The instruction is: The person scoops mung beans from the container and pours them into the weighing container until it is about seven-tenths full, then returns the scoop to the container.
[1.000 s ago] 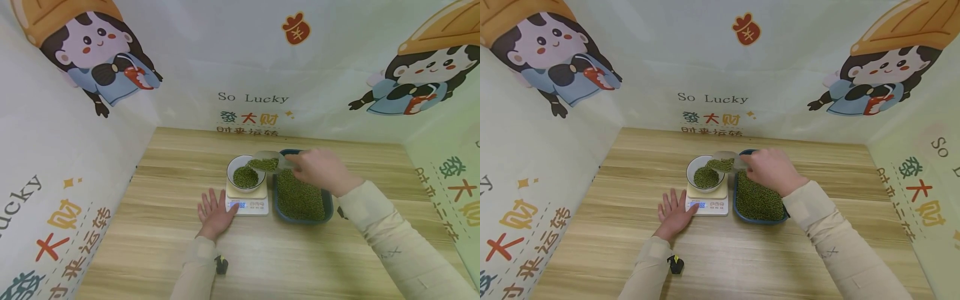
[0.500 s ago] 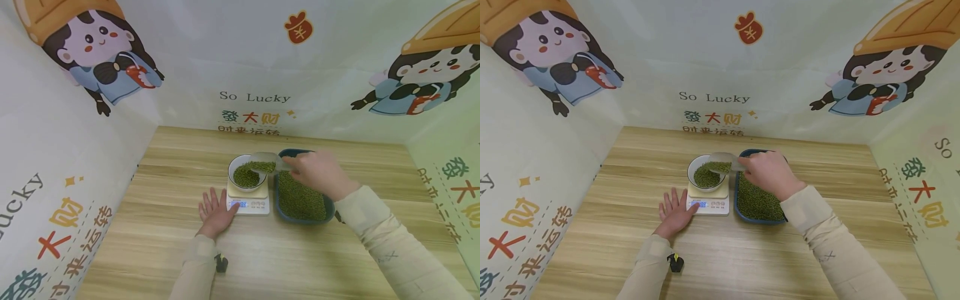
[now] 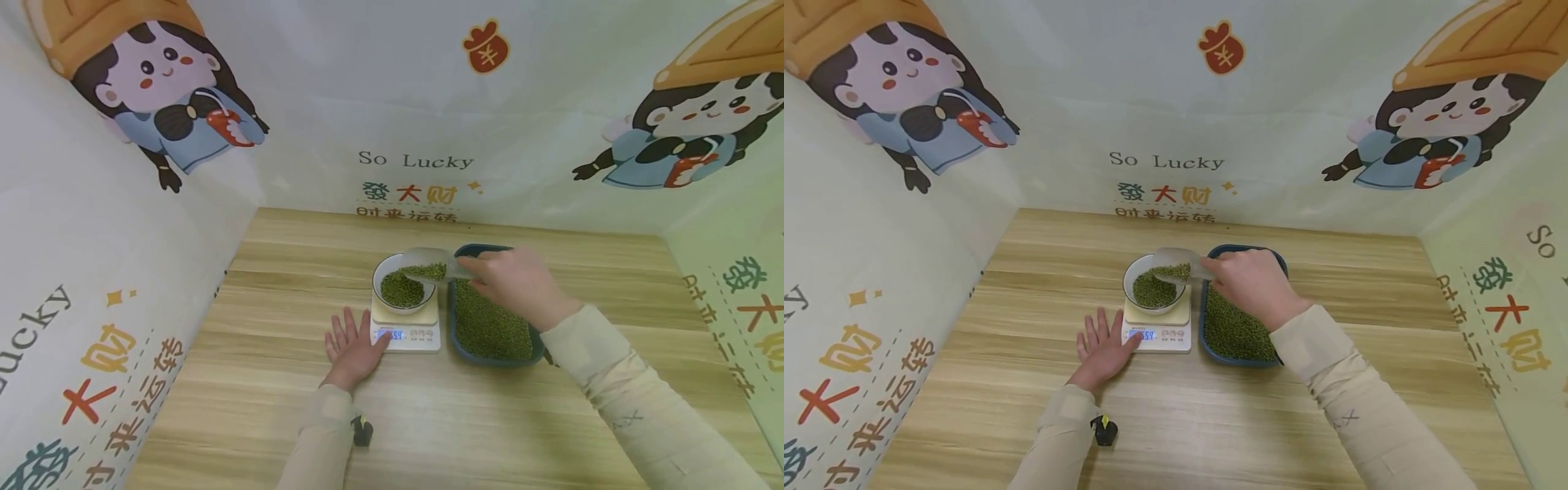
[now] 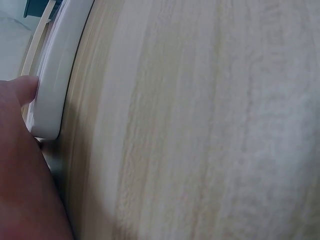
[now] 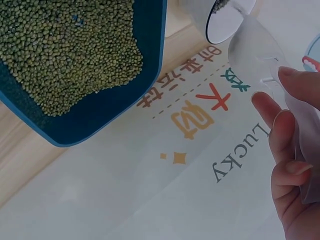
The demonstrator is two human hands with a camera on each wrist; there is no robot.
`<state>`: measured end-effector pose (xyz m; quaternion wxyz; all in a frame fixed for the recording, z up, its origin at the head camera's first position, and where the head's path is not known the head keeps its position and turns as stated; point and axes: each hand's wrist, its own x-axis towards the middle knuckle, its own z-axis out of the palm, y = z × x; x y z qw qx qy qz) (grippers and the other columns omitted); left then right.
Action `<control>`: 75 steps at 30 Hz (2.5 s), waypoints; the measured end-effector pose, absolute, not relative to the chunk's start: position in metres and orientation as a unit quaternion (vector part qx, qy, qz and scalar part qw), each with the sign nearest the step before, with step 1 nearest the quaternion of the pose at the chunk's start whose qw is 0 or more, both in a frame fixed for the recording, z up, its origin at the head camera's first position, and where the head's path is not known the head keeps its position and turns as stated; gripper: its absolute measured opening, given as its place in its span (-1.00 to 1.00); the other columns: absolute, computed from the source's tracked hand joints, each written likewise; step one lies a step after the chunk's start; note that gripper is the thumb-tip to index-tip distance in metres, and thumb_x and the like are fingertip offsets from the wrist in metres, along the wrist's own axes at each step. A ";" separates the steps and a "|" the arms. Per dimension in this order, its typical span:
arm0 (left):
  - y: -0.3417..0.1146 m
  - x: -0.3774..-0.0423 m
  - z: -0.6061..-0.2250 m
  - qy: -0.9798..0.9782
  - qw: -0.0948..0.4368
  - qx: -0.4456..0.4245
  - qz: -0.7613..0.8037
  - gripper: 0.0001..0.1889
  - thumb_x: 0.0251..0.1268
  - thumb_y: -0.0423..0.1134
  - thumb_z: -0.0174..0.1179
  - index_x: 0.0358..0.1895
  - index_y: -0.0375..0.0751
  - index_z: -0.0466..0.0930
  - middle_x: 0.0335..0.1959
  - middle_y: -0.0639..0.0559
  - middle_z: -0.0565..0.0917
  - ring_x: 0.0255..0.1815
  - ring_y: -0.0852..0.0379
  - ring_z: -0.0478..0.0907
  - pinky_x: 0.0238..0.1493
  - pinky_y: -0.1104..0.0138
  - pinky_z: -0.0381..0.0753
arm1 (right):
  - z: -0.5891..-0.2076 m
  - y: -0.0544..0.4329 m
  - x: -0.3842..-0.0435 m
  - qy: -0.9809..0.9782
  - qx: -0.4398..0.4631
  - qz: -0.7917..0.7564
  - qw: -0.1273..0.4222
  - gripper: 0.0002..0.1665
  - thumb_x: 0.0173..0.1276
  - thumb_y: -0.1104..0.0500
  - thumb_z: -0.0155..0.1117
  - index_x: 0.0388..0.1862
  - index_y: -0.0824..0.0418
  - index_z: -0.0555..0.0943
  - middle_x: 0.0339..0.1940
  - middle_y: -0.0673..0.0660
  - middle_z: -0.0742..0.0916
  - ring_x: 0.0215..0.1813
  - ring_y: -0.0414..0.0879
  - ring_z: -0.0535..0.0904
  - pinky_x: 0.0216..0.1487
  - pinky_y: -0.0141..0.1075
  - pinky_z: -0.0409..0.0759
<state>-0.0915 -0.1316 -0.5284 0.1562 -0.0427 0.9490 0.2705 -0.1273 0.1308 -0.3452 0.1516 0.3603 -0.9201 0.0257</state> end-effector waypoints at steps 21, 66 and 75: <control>-0.129 -0.090 -0.529 0.948 0.148 -0.042 0.280 -0.19 0.21 0.34 -0.30 0.42 -0.04 -0.19 0.38 -0.16 -0.48 0.31 -0.14 -0.70 0.19 -0.05 -0.62 | -0.355 0.130 -0.125 -0.922 0.354 0.019 0.154 -0.57 0.04 0.20 0.33 -0.03 0.09 0.60 -0.53 -0.03 0.67 -0.72 -0.27 0.29 -0.79 -0.42 0.20; -0.130 -0.095 -0.531 0.950 0.150 -0.047 0.269 -0.19 0.20 0.35 -0.30 0.42 -0.01 -0.22 0.38 -0.14 -0.51 0.30 -0.12 -0.72 0.20 -0.06 -0.60 | -0.352 0.136 -0.127 -0.923 0.351 0.035 0.153 -0.58 0.06 0.19 0.34 -0.03 0.10 0.59 -0.54 -0.02 0.66 -0.62 -0.19 0.48 -0.72 -0.34 0.36; -0.129 -0.095 -0.529 0.950 0.153 -0.046 0.267 -0.19 0.20 0.36 -0.31 0.42 0.00 -0.24 0.38 -0.12 -0.51 0.30 -0.12 -0.72 0.20 -0.06 -0.60 | -0.348 0.174 -0.119 -0.946 0.290 0.117 0.087 -0.58 0.10 0.22 0.29 -0.02 0.29 0.55 -0.37 0.15 0.70 -0.49 -0.11 0.57 -0.50 -0.24 0.52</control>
